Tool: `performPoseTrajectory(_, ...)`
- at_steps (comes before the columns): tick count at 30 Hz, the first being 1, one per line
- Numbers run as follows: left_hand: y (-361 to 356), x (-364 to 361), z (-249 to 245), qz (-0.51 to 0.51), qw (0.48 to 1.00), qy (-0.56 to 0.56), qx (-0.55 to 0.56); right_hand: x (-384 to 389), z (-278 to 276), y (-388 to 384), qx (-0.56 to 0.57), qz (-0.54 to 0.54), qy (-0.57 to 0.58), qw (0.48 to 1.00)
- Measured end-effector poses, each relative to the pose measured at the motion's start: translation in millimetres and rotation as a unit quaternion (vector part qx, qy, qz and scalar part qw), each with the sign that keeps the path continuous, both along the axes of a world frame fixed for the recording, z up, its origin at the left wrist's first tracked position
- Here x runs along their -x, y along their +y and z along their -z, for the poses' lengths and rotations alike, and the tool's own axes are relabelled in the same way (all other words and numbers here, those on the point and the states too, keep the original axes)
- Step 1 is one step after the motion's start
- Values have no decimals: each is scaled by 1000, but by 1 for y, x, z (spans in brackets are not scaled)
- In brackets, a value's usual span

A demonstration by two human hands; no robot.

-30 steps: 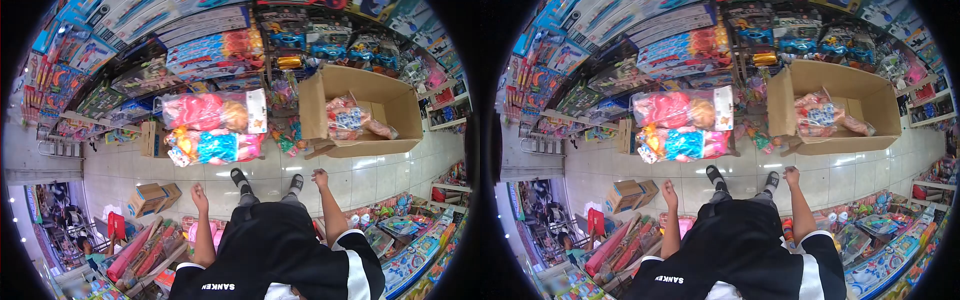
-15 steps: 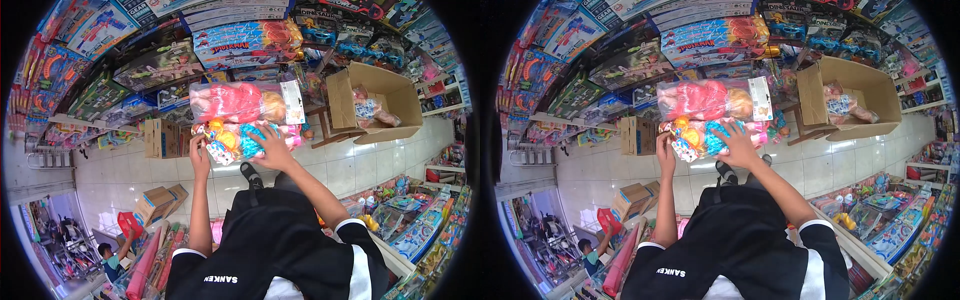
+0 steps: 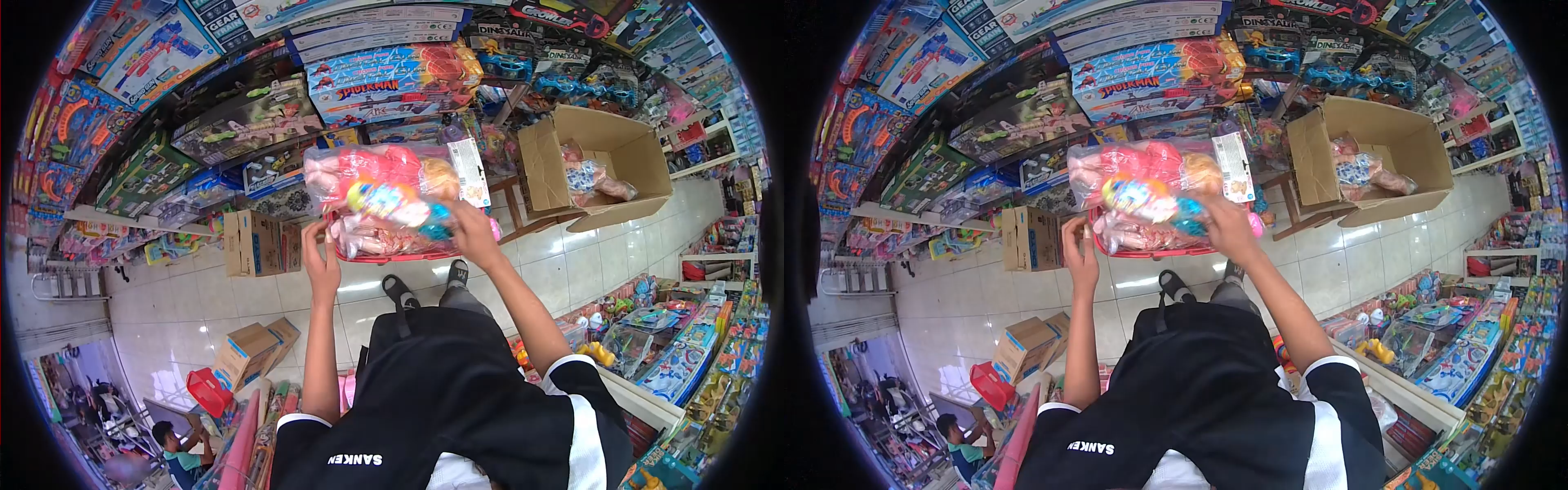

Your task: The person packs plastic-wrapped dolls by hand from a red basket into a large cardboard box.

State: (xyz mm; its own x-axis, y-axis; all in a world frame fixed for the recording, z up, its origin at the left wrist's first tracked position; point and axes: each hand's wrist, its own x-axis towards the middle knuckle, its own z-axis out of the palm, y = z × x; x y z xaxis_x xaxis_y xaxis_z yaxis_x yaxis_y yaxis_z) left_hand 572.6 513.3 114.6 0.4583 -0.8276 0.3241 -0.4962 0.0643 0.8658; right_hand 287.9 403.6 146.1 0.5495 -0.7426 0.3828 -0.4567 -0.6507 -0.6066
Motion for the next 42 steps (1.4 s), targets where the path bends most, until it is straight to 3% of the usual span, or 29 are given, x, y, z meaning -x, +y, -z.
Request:
performPoseTrajectory(3, -28, 5, -23, 54, 998, -39, 21, 22, 0, -5, -9, 70, -91, 993)
performPoseTrajectory(5, -49, 4, -25, 71, 993, -89, 23, 36, -17, 3, -177, 199, -169, 949)
performPoseTrajectory(7, -68, 9, -37, 132, 962, -238, -4, 65, 5, 2, -179, 248, -208, 929)
performPoseTrajectory(9, -90, 13, -35, 145, 953, -266, -13, 80, 10, 5, -178, 299, -248, 904)
performPoseTrajectory(11, -109, 18, -26, 151, 922, -356, -28, 86, -1, 15, -229, 344, -374, 830)
performPoseTrajectory(15, -132, 33, -1, 149, 908, -383, -79, 104, -3, 38, -227, 400, -374, 805)
performPoseTrajectory(21, -142, 39, 13, 165, 893, -416, -40, 150, 10, 76, -254, 472, -343, 772)
performPoseTrajectory(23, -144, 46, 9, 175, 899, -388, -106, 160, 11, 82, -241, 484, -358, 762)
performPoseTrajectory(24, -143, 52, 6, 153, 900, -404, -52, 166, 14, 84, -241, 484, -360, 760)
performPoseTrajectory(31, -132, 110, -61, 130, 913, -386, -5, 219, 7, 83, -215, 482, -331, 782)
performPoseTrajectory(37, -123, 192, -77, 121, 959, -246, 76, 305, 0, 92, -184, 463, -399, 770)
performPoseTrajectory(39, -114, 225, -83, 107, 959, -242, 97, 336, 3, 101, -173, 467, -495, 712)
performPoseTrajectory(41, -106, 256, -93, 117, 992, -27, 47, 370, 1, 111, -176, 469, -518, 694)
performPoseTrajectory(42, -106, 272, -91, 114, 989, -22, 88, 383, 1, 118, -173, 472, -563, 657)
